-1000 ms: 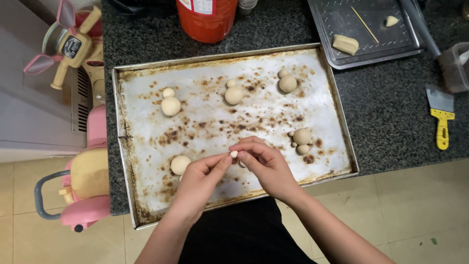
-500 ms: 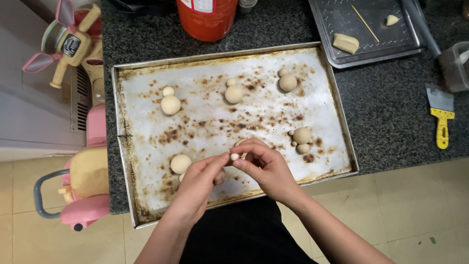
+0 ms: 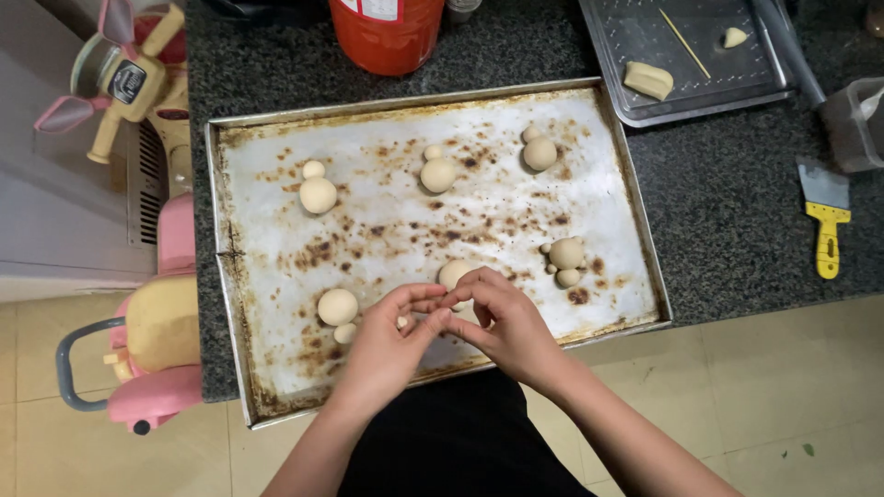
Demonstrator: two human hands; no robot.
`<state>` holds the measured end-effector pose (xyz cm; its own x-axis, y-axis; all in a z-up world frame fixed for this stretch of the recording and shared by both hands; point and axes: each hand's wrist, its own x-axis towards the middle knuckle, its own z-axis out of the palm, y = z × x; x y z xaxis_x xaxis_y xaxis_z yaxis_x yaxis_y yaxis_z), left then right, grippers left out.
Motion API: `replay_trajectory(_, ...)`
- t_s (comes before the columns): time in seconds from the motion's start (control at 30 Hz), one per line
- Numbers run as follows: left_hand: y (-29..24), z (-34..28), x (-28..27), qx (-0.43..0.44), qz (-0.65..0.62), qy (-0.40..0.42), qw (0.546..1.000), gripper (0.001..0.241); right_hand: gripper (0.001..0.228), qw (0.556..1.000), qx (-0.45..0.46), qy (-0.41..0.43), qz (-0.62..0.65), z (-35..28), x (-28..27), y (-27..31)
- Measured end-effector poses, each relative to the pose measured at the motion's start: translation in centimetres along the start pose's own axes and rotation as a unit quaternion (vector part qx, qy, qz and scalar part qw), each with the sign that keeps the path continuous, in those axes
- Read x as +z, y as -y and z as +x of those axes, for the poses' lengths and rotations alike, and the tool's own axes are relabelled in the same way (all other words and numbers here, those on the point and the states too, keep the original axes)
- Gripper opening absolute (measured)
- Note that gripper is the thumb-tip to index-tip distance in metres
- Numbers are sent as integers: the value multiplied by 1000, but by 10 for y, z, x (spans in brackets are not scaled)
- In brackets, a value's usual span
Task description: Shape small pieces of dough into balls and place them on larger dough portions on a baking sheet to create figures.
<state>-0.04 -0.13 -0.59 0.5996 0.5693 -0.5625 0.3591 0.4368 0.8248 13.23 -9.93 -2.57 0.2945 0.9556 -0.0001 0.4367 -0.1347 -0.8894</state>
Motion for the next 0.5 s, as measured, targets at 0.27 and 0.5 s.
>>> replay_trajectory(0.27,44,37,-6,56,120,-35,991,21,34,981,162,-70,-84,-4,-24,-12)
replay_trajectory(0.5,80,64,1,125,323,-28,938,23,25,955,250,-84,-136,-7,-39,-29)
